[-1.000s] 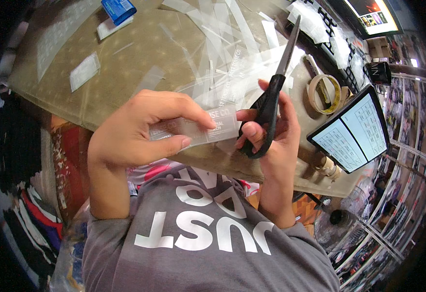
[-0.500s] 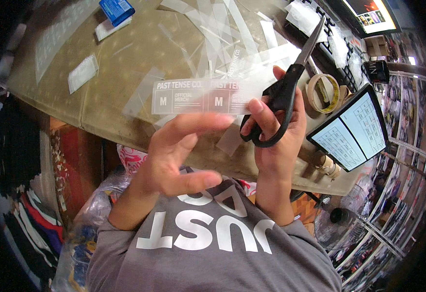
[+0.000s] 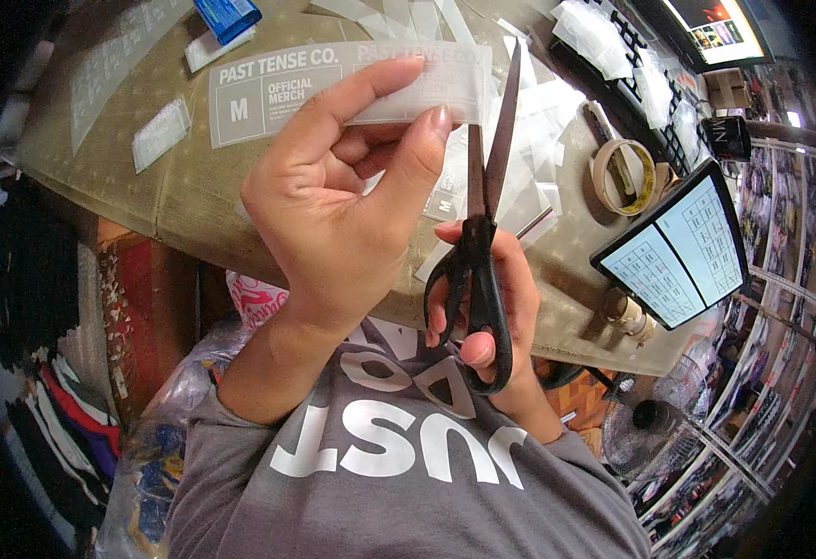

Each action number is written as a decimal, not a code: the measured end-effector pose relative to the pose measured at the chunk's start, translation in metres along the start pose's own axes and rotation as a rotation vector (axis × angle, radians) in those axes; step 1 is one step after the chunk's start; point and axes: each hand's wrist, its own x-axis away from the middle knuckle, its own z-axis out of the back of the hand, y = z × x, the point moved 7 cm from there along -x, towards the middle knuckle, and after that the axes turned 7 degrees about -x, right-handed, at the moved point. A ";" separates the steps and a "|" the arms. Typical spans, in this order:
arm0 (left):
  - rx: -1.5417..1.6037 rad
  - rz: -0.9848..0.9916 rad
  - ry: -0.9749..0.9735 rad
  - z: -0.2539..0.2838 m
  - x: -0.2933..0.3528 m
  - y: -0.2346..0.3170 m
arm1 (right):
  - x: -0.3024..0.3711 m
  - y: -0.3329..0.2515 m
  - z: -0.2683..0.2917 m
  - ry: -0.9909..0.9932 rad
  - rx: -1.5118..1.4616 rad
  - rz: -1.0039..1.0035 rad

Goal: The person uses scissors to cut individual labels from a transparent sheet. They repeatedly pick up the sheet, cut out one label at a time, and place the cut pieces on the table. The process continues throughout the clip with consistent hand movements and tool use.

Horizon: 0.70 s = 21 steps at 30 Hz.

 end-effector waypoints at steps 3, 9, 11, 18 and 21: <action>-0.027 0.023 -0.001 -0.002 0.002 0.003 | -0.001 -0.002 -0.001 0.021 -0.012 0.007; -0.007 0.014 0.005 0.000 0.007 0.003 | -0.004 -0.003 -0.001 0.035 -0.016 0.047; -0.018 -0.004 -0.004 -0.002 0.007 0.004 | -0.003 -0.004 -0.001 0.058 -0.025 0.064; 0.008 0.023 -0.027 -0.001 0.007 0.007 | -0.003 -0.004 -0.003 0.096 -0.023 0.087; -0.030 0.004 -0.018 0.000 0.007 0.006 | -0.001 -0.002 -0.001 0.082 0.046 0.094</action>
